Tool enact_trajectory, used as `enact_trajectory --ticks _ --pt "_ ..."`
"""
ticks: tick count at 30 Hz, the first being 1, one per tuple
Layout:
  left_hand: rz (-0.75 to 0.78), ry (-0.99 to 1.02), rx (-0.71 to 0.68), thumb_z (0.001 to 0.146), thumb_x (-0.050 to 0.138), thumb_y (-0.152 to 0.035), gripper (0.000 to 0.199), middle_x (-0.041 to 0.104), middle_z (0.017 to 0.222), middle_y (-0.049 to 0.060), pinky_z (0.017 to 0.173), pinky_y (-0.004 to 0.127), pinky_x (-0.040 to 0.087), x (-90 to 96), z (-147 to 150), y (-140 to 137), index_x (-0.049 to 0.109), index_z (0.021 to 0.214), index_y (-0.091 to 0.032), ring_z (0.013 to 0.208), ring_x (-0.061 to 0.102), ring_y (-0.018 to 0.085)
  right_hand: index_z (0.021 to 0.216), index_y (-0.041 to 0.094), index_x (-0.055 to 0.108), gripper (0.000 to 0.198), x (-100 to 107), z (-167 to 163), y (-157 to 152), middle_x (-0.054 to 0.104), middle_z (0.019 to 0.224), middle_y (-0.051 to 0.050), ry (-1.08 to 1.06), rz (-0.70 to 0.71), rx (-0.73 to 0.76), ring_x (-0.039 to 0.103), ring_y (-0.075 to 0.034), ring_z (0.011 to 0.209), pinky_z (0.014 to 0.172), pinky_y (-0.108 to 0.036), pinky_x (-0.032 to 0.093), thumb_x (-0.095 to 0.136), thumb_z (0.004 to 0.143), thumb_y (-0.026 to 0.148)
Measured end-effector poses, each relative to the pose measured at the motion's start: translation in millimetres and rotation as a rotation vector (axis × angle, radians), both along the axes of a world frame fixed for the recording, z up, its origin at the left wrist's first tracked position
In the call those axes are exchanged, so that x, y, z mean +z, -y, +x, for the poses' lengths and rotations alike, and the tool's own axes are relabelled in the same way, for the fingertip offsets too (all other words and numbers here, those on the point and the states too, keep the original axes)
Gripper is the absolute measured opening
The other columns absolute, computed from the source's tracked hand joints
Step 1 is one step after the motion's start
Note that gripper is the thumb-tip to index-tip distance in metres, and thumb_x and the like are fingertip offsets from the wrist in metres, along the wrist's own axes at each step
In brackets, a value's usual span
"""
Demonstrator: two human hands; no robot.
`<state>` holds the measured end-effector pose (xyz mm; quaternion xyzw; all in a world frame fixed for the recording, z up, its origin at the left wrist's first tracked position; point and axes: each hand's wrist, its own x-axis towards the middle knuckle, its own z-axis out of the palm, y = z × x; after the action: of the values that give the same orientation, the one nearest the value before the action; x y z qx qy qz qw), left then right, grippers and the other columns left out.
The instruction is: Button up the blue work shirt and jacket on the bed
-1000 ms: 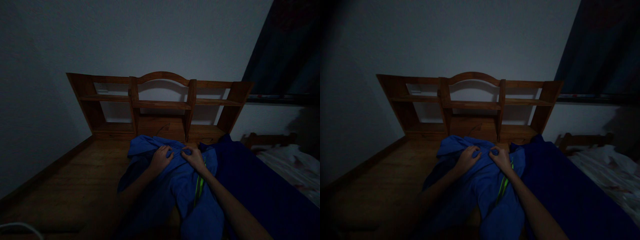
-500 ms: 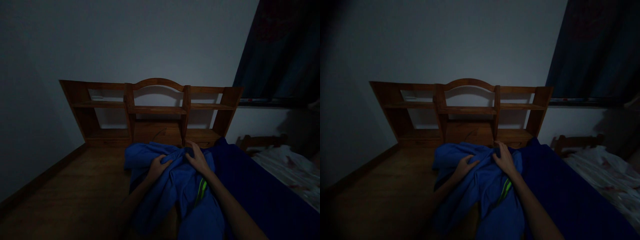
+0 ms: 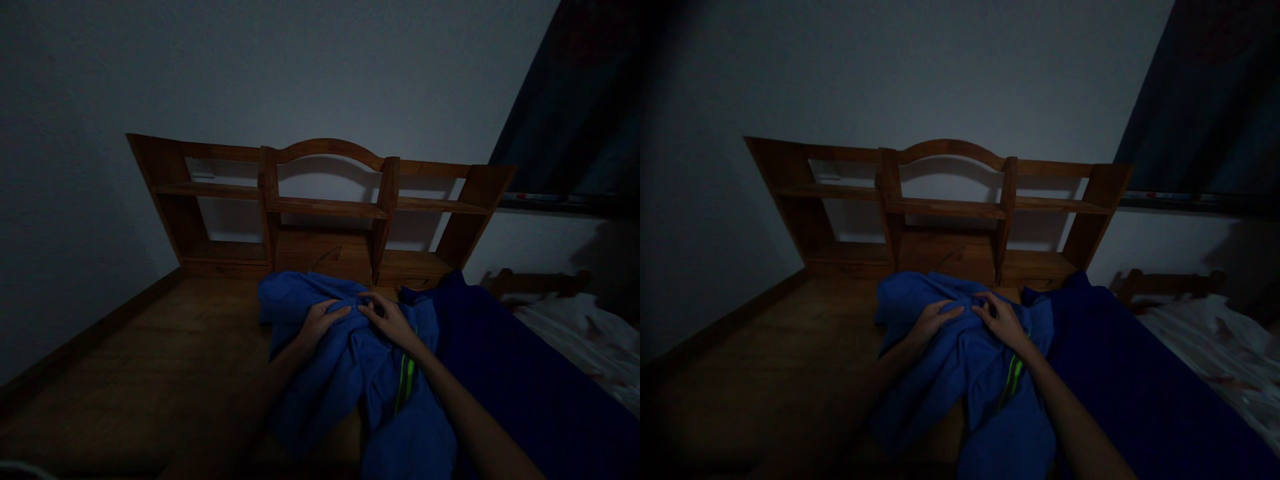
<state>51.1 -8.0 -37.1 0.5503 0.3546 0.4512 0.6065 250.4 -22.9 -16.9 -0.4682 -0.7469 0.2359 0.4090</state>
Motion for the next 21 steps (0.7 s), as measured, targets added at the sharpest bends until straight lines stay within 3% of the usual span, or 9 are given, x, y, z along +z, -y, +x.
enact_trajectory --ticks 7,11,16,21 --pt "-0.037 0.019 -0.069 0.068 0.073 -0.042 0.047 0.067 0.104 0.008 0.087 0.033 0.047 7.2 -2.4 4.8 0.065 0.104 -0.014 0.092 0.063 0.022 0.109 0.020 0.057 0.048 1.3 -0.5 1.6 0.037 0.055 0.007 -0.180 -0.231 0.088 0.035 -0.008 0.049 0.048 -0.021 0.027 0.057 0.076 0.055" --pt "-0.006 -0.018 -0.090 0.070 0.071 -0.041 0.042 0.067 0.102 0.007 0.086 0.032 0.047 7.3 -2.3 4.6 0.065 0.102 -0.014 0.091 0.062 0.021 0.089 0.020 0.055 0.044 -1.0 -0.5 1.4 0.035 0.050 0.009 -0.219 -0.365 0.131 0.029 -0.007 0.043 0.042 -0.020 0.018 0.060 0.072 0.059" --pt "-0.024 -0.067 -0.117 0.064 0.075 -0.042 0.042 0.068 0.090 0.005 0.077 0.029 0.048 6.2 0.3 6.2 0.067 0.093 -0.012 0.080 0.062 0.019 0.075 0.021 0.049 0.046 -1.7 -1.4 0.5 0.036 0.047 0.010 -0.240 -0.425 0.113 0.028 -0.006 0.040 0.039 -0.020 0.017 0.064 0.064 0.063" --pt "-0.067 0.051 -0.188 0.069 0.071 -0.044 0.043 0.068 0.094 0.005 0.081 0.028 0.046 3.0 4.0 5.7 0.067 0.100 -0.014 0.083 0.062 0.018 0.068 0.020 0.047 0.045 0.4 0.0 -0.6 0.037 0.050 0.008 -0.243 -0.448 0.149 0.031 -0.006 0.042 0.040 -0.020 0.019 0.065 0.064 0.061"
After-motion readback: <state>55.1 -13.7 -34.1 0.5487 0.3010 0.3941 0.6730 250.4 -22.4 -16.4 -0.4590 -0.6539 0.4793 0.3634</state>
